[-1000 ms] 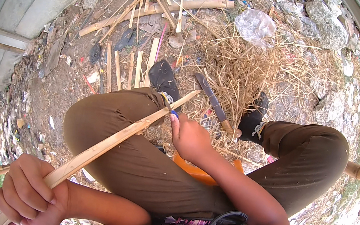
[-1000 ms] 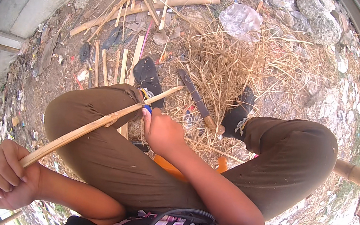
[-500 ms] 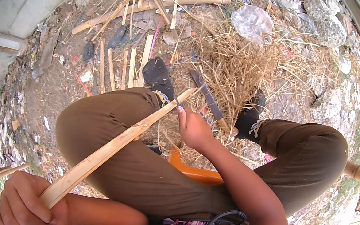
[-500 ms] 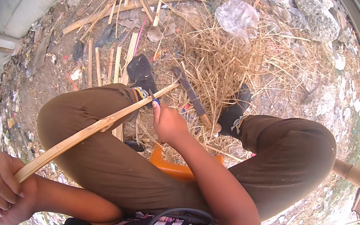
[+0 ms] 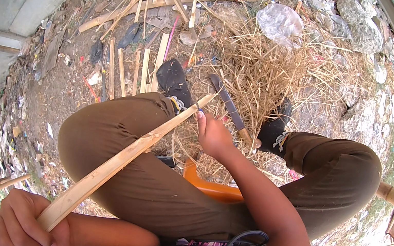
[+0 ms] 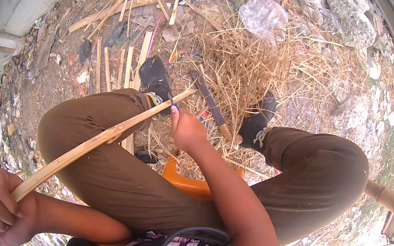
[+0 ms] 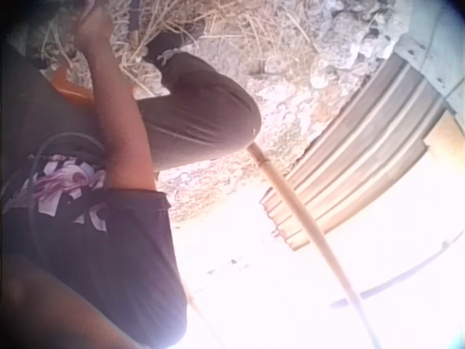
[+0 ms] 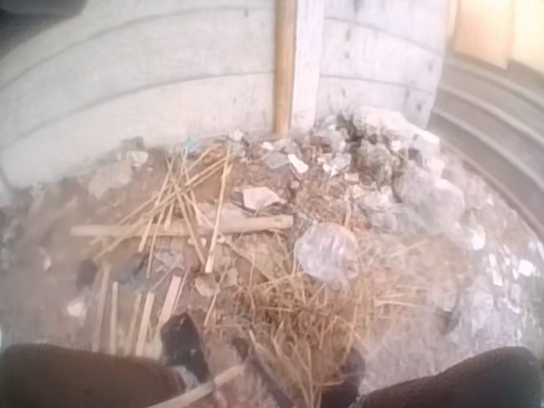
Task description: The person sits cross-legged and uses a blue utility knife to sharpen a thin wooden stick. They hold the stick with their left hand and carefully shave the wood with the knife in their right hand. The person occasionally switches to a larger bamboo pole, using a machete to split and shape it before returning to the smaller stick.
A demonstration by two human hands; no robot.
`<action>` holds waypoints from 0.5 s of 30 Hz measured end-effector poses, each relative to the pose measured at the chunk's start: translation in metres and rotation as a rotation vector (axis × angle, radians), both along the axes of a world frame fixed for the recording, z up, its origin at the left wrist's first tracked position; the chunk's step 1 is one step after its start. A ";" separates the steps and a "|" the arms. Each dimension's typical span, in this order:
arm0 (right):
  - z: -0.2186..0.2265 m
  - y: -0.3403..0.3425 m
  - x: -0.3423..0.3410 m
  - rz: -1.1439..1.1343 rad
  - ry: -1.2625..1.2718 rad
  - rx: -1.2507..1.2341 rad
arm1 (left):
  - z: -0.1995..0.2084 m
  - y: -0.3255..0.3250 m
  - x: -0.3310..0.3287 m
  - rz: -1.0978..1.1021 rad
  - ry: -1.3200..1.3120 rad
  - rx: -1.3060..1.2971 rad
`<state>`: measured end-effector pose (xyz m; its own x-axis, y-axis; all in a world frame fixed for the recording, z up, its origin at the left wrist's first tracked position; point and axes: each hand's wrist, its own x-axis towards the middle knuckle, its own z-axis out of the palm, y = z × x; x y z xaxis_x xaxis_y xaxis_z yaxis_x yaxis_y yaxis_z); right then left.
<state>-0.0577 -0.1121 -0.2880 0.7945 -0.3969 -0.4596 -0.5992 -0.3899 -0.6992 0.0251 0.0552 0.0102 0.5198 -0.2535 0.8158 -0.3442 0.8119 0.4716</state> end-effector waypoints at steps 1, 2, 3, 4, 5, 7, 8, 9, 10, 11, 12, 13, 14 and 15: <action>0.000 -0.001 0.001 0.007 0.012 -0.011 | 0.000 0.000 0.000 -0.004 -0.004 -0.006; 0.000 -0.002 0.001 0.014 0.024 -0.022 | 0.000 -0.001 0.000 -0.006 -0.010 -0.006; 0.000 -0.003 0.002 0.021 0.036 -0.033 | 0.000 -0.002 0.001 -0.009 -0.016 -0.006; -0.001 -0.003 0.002 0.014 0.034 -0.030 | 0.000 -0.003 0.001 -0.012 -0.023 -0.005; -0.003 -0.003 0.002 0.007 0.032 -0.028 | 0.000 -0.002 0.002 -0.009 -0.030 0.000; -0.009 -0.004 0.003 -0.002 0.021 -0.032 | -0.001 0.001 0.002 -0.003 -0.043 0.011; -0.012 -0.004 0.002 -0.005 0.012 -0.039 | -0.001 0.001 0.002 -0.005 -0.043 0.012; -0.015 -0.004 0.002 -0.007 0.003 -0.045 | -0.001 0.000 0.002 -0.008 -0.043 0.012; -0.016 -0.004 0.002 -0.007 0.008 -0.045 | -0.001 0.000 0.001 -0.009 -0.045 0.013; -0.018 -0.005 0.002 -0.006 0.013 -0.045 | -0.001 0.000 0.002 -0.011 -0.049 0.026; -0.019 -0.005 0.003 -0.006 0.018 -0.046 | -0.001 0.001 0.003 -0.013 -0.053 0.040; -0.021 -0.005 0.002 -0.008 0.011 -0.046 | 0.000 0.001 0.003 -0.016 -0.058 0.054; -0.023 -0.006 0.002 -0.009 0.005 -0.046 | 0.001 0.005 0.004 -0.035 0.007 0.010; -0.025 -0.006 0.002 -0.012 -0.001 -0.046 | 0.003 0.011 0.004 -0.055 0.072 -0.034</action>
<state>-0.0554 -0.1184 -0.3134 0.7904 -0.4268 -0.4395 -0.6030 -0.4148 -0.6815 0.0292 0.0657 0.0135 0.5634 -0.2565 0.7854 -0.2646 0.8445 0.4656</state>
